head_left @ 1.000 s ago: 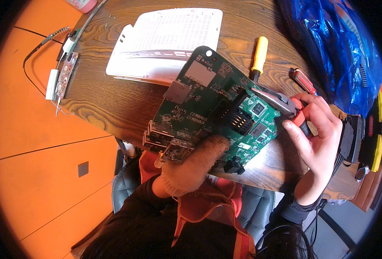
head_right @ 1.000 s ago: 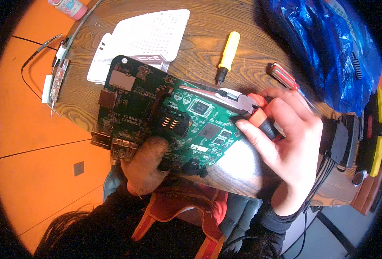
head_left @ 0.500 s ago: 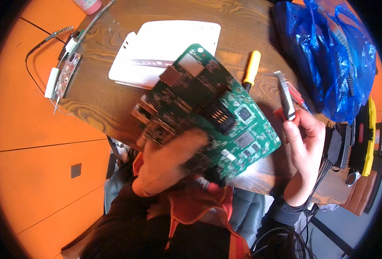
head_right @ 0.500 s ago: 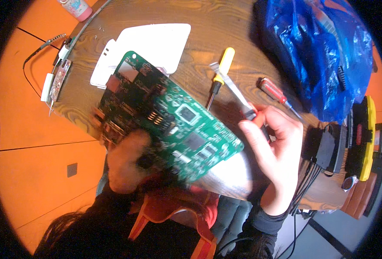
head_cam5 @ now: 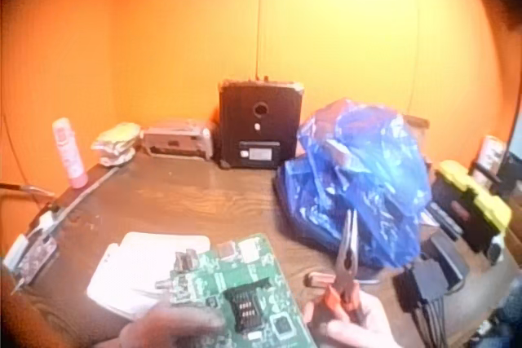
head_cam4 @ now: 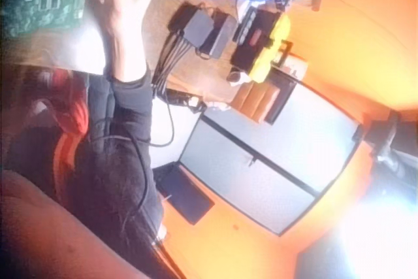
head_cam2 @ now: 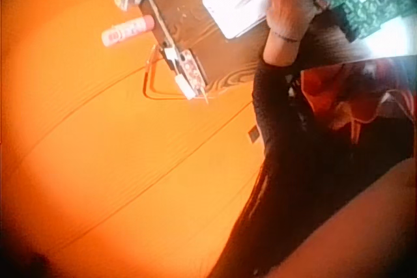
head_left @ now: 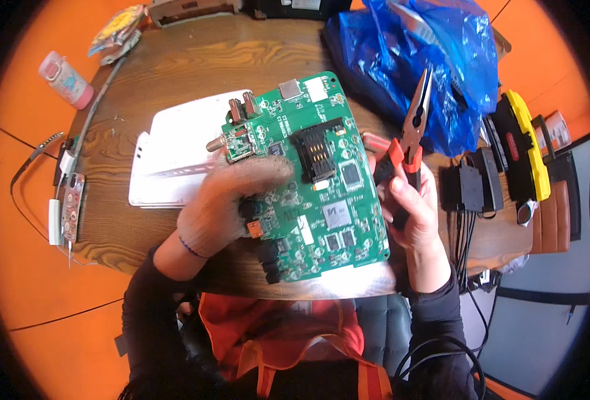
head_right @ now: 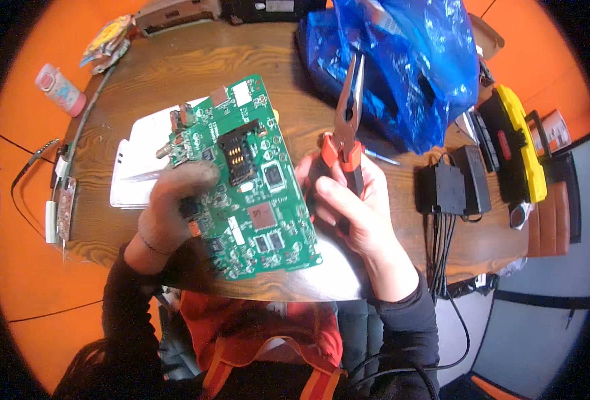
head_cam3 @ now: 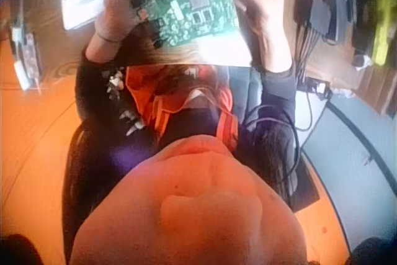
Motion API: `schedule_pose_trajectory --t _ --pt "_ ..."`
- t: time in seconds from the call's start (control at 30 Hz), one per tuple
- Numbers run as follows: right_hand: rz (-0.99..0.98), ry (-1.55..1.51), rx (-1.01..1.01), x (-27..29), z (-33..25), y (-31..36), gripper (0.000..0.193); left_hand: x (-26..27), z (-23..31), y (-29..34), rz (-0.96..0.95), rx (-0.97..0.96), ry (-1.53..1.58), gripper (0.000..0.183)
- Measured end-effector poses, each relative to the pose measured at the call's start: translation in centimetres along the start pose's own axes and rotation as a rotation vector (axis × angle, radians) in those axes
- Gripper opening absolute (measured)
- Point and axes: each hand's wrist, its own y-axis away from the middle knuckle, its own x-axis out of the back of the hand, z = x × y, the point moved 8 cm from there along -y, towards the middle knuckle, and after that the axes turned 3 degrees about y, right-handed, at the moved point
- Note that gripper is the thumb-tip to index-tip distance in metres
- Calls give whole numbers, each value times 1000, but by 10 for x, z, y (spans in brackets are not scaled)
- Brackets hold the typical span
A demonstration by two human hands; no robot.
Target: The person holds a green circuit board on their lap and uses pliers to remove small components from the board. They repeatedly adjust their grip and rotate the board to access different areas while working.
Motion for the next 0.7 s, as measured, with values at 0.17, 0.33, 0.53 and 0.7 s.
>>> schedule_pose_trajectory --t 0.17,0.33,0.53,0.7 --pt "44 25 -43 -3 6 5 21 -9 3 13 -52 -167 -177 30" --pt "72 97 -12 -6 6 9 29 -14 1 10 -56 -95 -5 22" --pt "75 76 11 -1 8 6 30 -12 9 6 20 -118 -47 23" --pt "83 64 35 3 8 5 28 -17 8 2 35 -86 43 31"
